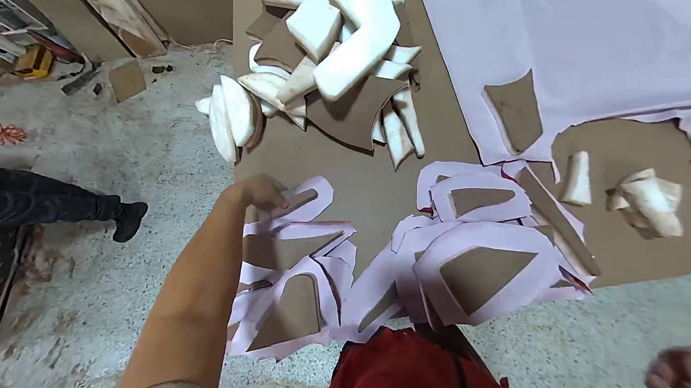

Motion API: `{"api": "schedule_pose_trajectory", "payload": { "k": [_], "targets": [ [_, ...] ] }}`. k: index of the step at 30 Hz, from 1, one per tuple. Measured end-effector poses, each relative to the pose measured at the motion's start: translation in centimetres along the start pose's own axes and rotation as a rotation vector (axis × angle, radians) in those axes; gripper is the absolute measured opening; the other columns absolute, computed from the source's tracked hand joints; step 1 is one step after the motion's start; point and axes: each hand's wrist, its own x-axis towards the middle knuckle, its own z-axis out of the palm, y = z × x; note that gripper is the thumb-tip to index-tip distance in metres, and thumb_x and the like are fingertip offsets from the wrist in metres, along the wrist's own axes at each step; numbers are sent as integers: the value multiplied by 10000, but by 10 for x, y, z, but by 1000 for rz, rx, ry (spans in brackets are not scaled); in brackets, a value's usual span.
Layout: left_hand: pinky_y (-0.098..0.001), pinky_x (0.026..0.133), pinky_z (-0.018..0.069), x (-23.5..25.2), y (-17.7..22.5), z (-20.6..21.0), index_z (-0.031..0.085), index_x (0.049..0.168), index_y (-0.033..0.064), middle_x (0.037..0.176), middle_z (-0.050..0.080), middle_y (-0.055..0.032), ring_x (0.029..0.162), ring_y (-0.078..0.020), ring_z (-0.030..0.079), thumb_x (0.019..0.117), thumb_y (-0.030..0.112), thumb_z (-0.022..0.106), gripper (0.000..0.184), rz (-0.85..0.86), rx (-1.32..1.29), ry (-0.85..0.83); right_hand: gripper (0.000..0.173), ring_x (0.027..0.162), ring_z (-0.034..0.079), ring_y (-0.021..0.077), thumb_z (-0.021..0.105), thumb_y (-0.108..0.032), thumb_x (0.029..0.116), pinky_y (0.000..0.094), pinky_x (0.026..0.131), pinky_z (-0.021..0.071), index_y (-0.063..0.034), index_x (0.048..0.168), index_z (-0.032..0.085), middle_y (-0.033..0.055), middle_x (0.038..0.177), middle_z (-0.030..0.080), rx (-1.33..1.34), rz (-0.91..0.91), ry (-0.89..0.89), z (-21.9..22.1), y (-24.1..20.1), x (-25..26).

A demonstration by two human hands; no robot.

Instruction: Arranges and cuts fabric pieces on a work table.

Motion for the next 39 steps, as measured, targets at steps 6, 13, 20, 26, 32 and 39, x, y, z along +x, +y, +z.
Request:
{"api": "schedule_pose_trajectory", "payload": {
  "k": [6, 13, 20, 26, 32, 39],
  "targets": [
    [-628, 948, 517, -13, -41, -7, 723, 1177, 21, 1092, 719, -229, 1033, -387, 686, 928, 180, 776, 300, -5, -17, 56, 115, 704, 698, 107, 555, -154, 1047, 296, 679, 618, -139, 1035, 668, -51, 836, 725, -31, 201, 100, 6, 34, -17],
    [-741, 948, 465, -31, -30, -2, 658, 1293, 15, 1176, 674, -295, 1094, -499, 641, 876, 196, 832, 488, 51, 131, 316, 276, 709, 713, 177, 613, -298, 990, 348, 700, 634, -54, 1089, 694, 57, 836, 724, -185, 351, 164, 7, 48, -16],
    [-645, 1030, 497, -96, 123, 100, 622, 1369, 50, 1319, 644, -212, 1211, -393, 633, 968, 315, 727, 491, 338, -9, 491, 225, 762, 734, 194, 609, -263, 1027, 396, 728, 638, -77, 1096, 715, 63, 863, 745, -279, 391, 92, -7, 71, 37],
    [-637, 1053, 473, -29, 279, 171, 606, 1370, 13, 1293, 657, -238, 1222, -398, 624, 958, 485, 695, 634, 224, -324, 218, 446, 1093, 678, 310, 665, -398, 996, 609, 966, 524, -97, 1325, 645, 140, 1187, 705, -647, 202, -155, 13, 85, 186],
    [-647, 1018, 490, 16, 340, 190, 643, 1297, -15, 1216, 675, -264, 1167, -420, 643, 852, 621, 751, 783, 69, -236, 103, 823, 1355, 527, 341, 670, -658, 890, 596, 1122, 417, -101, 1480, 533, 165, 1448, 567, -891, 48, -600, 57, 115, 299],
    [-555, 861, 565, 2, 356, 204, 653, 1182, -72, 1047, 692, -248, 923, -349, 688, 826, 606, 788, 777, -108, -377, 58, 887, 1247, 598, 383, 737, -664, 828, 625, 1005, 497, -61, 1451, 552, 198, 1350, 621, -959, 125, -640, 53, 120, 293]
  ]
}}
